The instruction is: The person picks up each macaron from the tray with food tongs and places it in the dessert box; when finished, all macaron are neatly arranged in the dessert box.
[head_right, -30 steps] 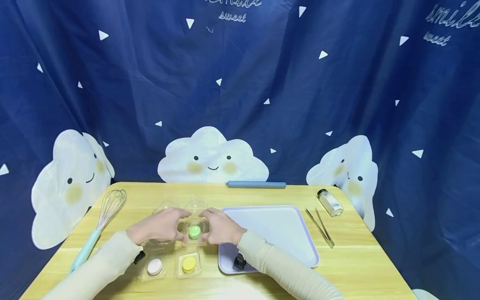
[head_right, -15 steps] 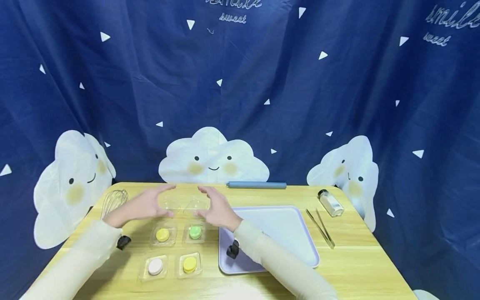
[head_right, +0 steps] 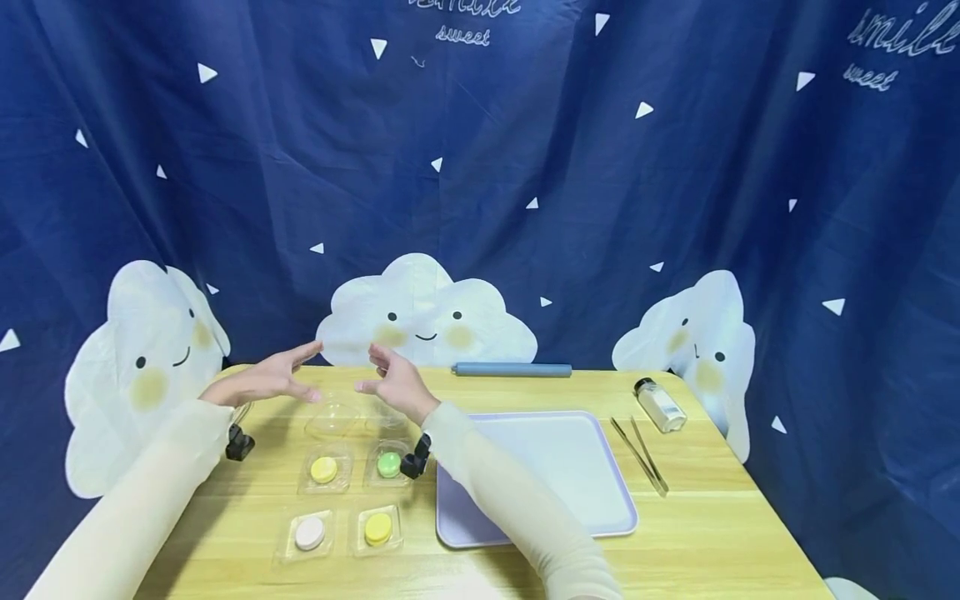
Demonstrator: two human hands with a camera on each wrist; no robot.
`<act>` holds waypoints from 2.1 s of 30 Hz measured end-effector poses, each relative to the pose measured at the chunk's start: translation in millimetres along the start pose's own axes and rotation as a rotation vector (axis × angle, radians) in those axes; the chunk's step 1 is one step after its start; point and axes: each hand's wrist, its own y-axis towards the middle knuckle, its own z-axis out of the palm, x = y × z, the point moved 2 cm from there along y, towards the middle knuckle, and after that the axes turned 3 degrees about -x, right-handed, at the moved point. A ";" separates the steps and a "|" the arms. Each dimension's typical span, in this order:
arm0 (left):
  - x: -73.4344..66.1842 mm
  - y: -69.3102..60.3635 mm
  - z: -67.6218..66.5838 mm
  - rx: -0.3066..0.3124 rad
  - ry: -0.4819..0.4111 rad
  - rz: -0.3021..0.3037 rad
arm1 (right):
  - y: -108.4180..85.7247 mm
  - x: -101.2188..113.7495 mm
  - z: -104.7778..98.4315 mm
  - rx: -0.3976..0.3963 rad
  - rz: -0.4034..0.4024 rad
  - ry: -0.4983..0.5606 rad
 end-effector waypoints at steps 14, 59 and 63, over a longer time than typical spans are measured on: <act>31.8 1.8 32.3 0.212 0.085 -0.069 | 8.8 -34.9 33.3 0.176 0.201 -0.292; 6.7 10.9 33.0 -0.165 -0.020 0.023 | 11.5 -22.7 16.3 0.101 0.048 -0.081; 2.2 9.1 34.6 -0.201 0.022 0.050 | 6.9 -19.1 10.8 0.116 0.005 -0.157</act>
